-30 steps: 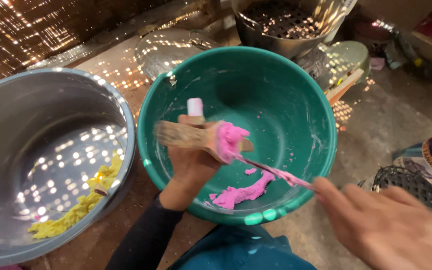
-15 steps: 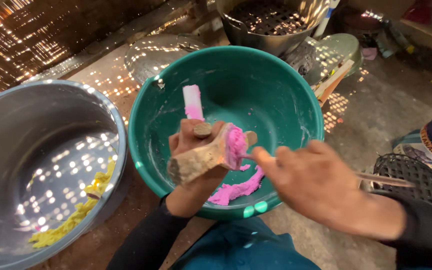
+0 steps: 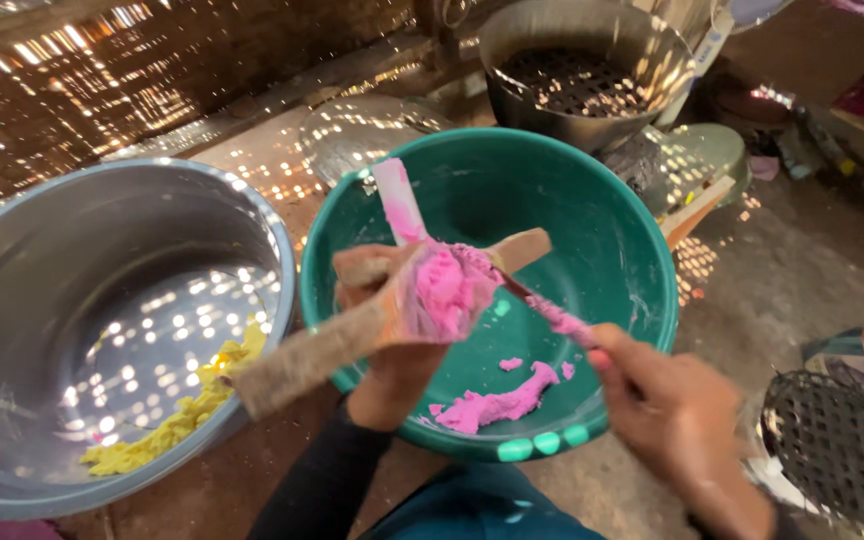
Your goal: The person uses a wooden tool to scoop pink paste from a green basin and press it into a metal ring mold on a purple mat, forming pink circular shapes. The person repeats this process to create multiple pink circles.
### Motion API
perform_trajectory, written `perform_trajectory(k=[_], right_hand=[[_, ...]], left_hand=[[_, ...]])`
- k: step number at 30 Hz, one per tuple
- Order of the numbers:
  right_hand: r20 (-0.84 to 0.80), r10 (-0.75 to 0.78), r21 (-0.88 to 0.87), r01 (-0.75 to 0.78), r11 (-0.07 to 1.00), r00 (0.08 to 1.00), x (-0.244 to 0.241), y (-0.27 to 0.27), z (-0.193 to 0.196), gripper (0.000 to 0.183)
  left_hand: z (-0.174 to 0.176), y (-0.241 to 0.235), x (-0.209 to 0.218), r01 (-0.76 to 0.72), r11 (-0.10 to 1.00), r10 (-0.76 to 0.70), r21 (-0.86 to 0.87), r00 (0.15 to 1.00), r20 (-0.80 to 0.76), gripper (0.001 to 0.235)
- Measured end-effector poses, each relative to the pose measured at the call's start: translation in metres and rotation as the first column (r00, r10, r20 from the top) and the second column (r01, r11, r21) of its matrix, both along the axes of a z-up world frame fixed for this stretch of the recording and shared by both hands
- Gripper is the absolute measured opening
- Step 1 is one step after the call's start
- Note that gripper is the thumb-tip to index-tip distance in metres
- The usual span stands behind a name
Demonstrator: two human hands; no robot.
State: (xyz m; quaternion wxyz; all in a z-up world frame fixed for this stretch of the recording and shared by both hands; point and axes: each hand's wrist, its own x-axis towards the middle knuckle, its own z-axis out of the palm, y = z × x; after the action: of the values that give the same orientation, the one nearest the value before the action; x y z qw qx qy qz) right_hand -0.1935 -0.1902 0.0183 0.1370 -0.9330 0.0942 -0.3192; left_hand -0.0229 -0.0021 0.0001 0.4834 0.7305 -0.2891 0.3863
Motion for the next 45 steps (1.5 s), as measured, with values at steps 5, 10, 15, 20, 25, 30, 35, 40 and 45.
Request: perform_trajectory(k=[5,10,15,20,25,30,35,40,45], right_hand=[[0.14,0.134,0.086,-0.147,0.985,0.981,0.016,0.016,-0.058,0.028],[0.045,0.198,0.063,-0.201,0.978,0.979,0.011,0.012,-0.05,0.028],[-0.478,0.11,-0.174,-0.217,0.96,0.871,0.007,-0.031,0.005,0.027],[-0.908,-0.044,-0.259,-0.476,0.84,0.416,0.062,-0.044,-0.027,0.025],[-0.963,-0.153,-0.254,-0.55,0.796,0.223,0.083,-0.014,-0.067,0.023],[-0.643,0.448,-0.041,-0.612,0.79,0.621,0.077,0.016,-0.028,0.038],[-0.145,0.84,0.634,-0.602,0.485,0.523,0.049,0.115,-0.027,0.053],[0.232,0.852,0.96,-0.253,-0.122,0.469,0.016,0.247,-0.053,0.07],[0.475,0.707,0.856,-0.09,-0.509,0.524,0.025,0.357,-0.05,0.088]], left_hand=[[-0.005,-0.008,-0.016,0.111,0.966,-0.125,-0.233,0.991,-0.049,0.056],[0.0,0.003,0.005,0.065,0.983,-0.077,-0.17,0.995,-0.067,0.054],[-0.004,0.032,0.034,0.017,1.0,-0.02,-0.025,0.992,-0.127,0.052],[0.003,0.085,0.032,-0.042,0.998,0.038,-0.038,0.993,-0.108,0.05],[0.026,0.139,0.026,-0.074,0.993,0.081,0.09,0.994,-0.071,0.048],[0.035,0.202,0.006,-0.121,0.939,0.153,0.321,0.986,-0.074,0.046],[0.035,0.263,-0.023,-0.138,0.898,0.179,0.418,0.982,-0.06,0.045],[0.023,0.347,-0.068,-0.151,0.867,0.213,0.475,0.974,-0.08,0.043],[0.005,0.455,-0.109,-0.211,0.845,0.297,0.491,0.949,-0.103,0.041]])
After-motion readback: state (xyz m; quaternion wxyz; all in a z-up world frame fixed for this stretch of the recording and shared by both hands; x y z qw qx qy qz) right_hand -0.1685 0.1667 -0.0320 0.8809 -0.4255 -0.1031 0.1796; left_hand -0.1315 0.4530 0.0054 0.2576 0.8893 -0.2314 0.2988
